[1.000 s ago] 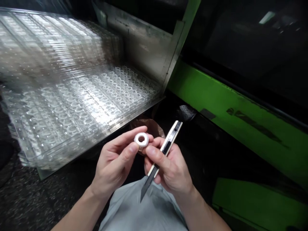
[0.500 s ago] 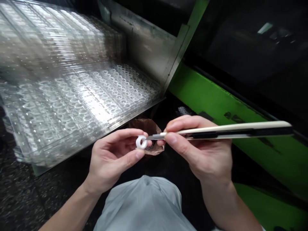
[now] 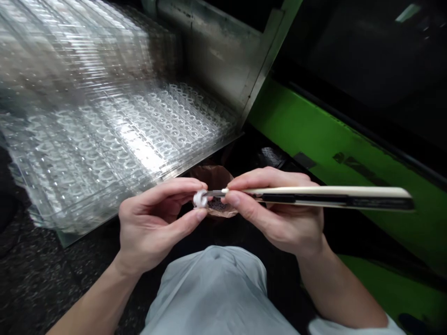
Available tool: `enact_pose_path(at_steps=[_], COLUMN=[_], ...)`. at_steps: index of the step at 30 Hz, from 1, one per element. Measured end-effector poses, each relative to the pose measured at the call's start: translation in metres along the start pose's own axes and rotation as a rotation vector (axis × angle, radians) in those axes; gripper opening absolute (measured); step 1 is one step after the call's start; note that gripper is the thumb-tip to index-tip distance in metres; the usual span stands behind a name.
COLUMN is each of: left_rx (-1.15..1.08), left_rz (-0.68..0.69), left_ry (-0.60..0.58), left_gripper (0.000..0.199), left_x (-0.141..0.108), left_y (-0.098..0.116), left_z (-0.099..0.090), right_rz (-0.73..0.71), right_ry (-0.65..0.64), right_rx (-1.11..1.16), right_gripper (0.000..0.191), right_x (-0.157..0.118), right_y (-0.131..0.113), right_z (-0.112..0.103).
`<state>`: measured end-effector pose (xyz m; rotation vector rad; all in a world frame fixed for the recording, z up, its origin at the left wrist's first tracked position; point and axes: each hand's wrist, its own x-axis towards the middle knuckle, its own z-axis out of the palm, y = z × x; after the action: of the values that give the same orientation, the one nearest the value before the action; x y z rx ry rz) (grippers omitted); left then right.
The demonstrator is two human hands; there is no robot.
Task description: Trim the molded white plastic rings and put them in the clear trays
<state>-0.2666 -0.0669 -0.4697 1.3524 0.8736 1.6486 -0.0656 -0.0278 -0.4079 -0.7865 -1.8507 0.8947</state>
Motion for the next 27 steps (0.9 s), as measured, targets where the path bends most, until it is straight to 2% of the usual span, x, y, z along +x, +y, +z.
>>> enact_pose_path(at_steps=[9,13,16,19,23,27], left_rx=[0.093,0.093,-0.020,-0.170,-0.257,-0.287], left_rz=[0.092,0.119,0.071,-0.039,-0.166,-0.178], left_ry=[-0.024,-0.049,-0.059,-0.075,-0.113,-0.212], left_gripper=[0.039,0.040,0.039,0.037,0.033,0.029], left_x=[-0.001,0.003,0.005,0.003,0.000,-0.002], left_y=[-0.010,-0.016,-0.022,-0.029,-0.027,-0.010], left_z=[0.011,0.017,0.020,0.023,0.030,0.055], right_rz=[0.310,0.479,0.571,0.538,0.410,0.336], right_ry=[0.272,0.409,0.555,0.716,0.783,0.844], right_rx=[0.215,0.471,0.730,0.819,0.636,0.470], right_gripper=[0.012,0.021,0.026,0.026,0.018,0.012], right_x=[-0.030,-0.034,-0.035,-0.037,-0.048,-0.071], right_y=[0.011,0.020,0.031,0.041,0.044,0.040], right_z=[0.017,0.027,0.026,0.016,-0.009,-0.035])
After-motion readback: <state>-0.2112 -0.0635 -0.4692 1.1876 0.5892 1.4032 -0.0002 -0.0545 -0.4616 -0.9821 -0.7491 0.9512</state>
